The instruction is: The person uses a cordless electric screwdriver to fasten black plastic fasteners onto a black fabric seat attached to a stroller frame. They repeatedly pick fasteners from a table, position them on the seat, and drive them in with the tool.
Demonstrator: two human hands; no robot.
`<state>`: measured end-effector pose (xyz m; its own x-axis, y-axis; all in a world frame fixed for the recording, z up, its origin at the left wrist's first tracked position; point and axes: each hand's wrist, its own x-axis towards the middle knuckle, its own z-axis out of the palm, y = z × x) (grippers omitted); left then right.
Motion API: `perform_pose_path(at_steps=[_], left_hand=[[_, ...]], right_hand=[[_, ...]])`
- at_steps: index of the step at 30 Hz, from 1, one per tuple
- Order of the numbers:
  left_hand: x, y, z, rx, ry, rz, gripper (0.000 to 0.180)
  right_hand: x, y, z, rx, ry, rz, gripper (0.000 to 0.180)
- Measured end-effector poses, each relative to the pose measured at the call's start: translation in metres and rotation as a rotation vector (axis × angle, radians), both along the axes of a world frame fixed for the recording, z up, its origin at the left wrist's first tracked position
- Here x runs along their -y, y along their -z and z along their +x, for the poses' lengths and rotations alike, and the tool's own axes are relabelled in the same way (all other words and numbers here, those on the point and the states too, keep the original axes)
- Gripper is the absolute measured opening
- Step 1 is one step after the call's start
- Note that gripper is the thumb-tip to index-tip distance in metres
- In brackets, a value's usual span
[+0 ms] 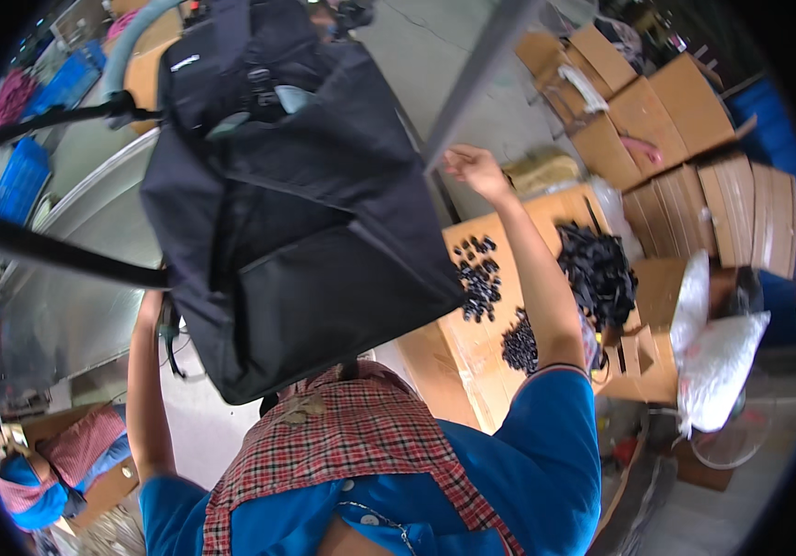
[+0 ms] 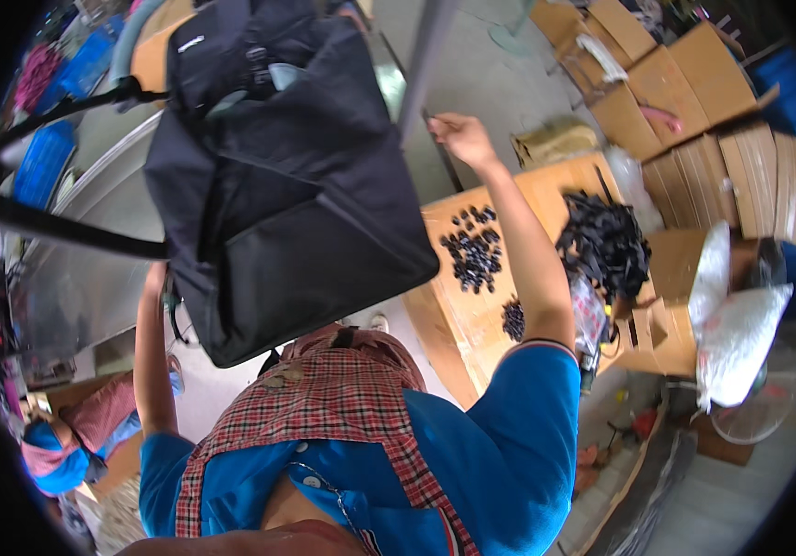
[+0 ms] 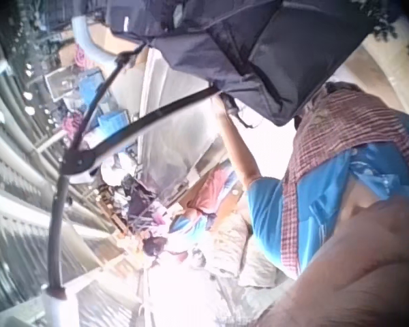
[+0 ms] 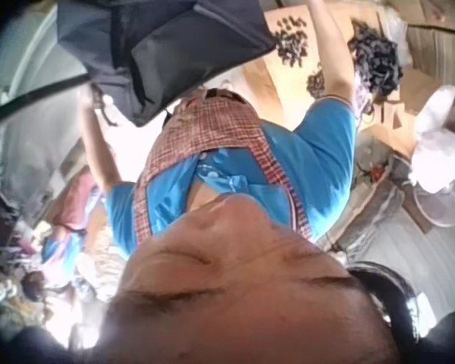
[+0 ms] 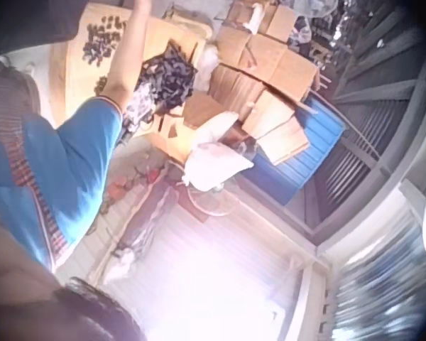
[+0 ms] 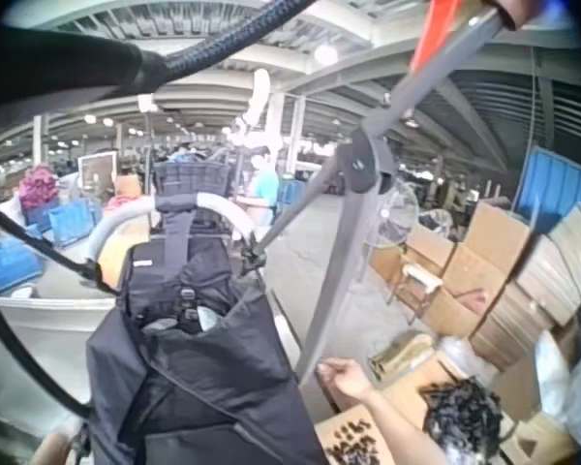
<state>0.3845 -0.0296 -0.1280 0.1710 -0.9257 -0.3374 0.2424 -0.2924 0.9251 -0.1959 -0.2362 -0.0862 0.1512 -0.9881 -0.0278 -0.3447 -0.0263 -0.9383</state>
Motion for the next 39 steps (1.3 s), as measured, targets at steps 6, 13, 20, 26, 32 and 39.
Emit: perform_pose_path(at_steps=[6, 13, 20, 26, 32, 39], left_hand=[[-0.077, -0.034, -0.115, 0.167, 0.347, 0.061, 0.064], [-0.079, -0.061, -0.229, 0.403, 0.944, 0.029, 0.078], [-0.086, -0.103, -0.245, 0.031, 1.164, 0.006, 0.113], [-0.098, -0.165, -0.264, -0.079, 1.076, -0.381, 0.120], [-0.121, -0.174, -0.255, -0.030, 0.905, -0.480, 0.115], [-0.132, -0.173, -0.218, -0.146, 0.839, -0.459, 0.112]], right_hand=[[-0.152, 0.102, -0.154, -0.588, 0.132, -0.060, 0.010], [-0.173, 0.165, -0.159, -0.792, 0.291, -0.328, 0.009], [-0.169, 0.027, -0.110, 0.234, 0.067, -0.297, 0.005], [-0.182, -0.110, -0.017, 0.479, -0.570, -0.245, 0.011], [-0.174, -0.142, 0.034, 0.408, -0.780, -0.259, 0.011], [-0.168, -0.156, 0.082, 0.362, -0.849, -0.240, 0.009]])
